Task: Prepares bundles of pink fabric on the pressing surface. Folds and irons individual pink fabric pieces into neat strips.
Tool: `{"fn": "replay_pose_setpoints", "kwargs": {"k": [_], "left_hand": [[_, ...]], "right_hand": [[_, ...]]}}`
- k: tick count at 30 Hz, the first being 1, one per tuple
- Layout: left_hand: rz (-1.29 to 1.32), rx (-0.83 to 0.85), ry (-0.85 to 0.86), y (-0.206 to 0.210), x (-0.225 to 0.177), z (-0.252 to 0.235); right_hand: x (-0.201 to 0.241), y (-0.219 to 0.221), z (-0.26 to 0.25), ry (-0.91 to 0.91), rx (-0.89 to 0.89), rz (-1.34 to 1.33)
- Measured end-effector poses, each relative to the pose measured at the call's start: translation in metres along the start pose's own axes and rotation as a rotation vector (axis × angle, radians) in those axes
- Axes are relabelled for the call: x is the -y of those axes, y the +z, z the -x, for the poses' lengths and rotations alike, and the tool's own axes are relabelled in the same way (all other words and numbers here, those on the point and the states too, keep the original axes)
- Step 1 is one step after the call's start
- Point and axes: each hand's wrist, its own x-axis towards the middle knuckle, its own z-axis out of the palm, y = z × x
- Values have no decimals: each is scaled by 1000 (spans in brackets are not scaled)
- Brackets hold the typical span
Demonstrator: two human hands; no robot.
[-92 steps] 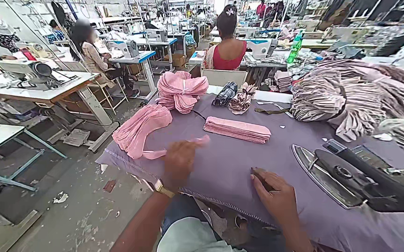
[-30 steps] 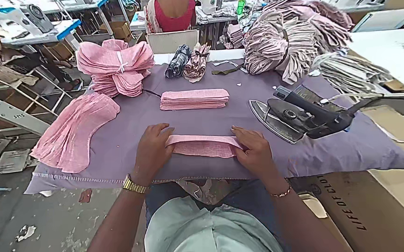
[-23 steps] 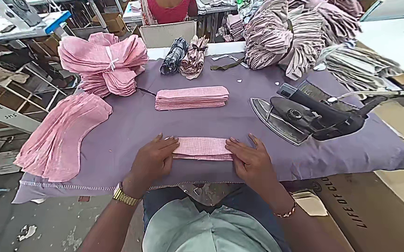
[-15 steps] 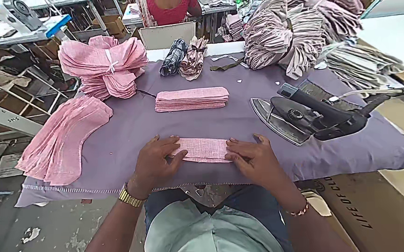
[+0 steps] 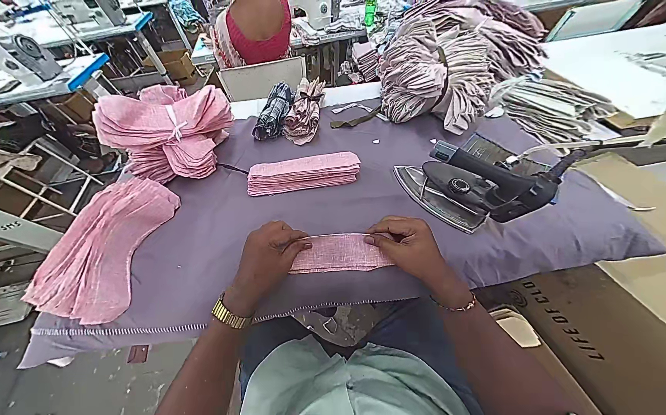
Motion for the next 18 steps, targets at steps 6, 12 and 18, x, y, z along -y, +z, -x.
{"fn": "replay_pose_setpoints", "kwargs": {"k": [6,12,18], "left_hand": [[22,16,0,-6,-7,-3],[-67,109,-14,-5,-6,-7],[-56,149,-58,-5,-6,-12]], "right_hand": [[1,6,0,-58,-36,22],[2,5,3,1,19,55],[6,2,-2,105,76,-6]]}}
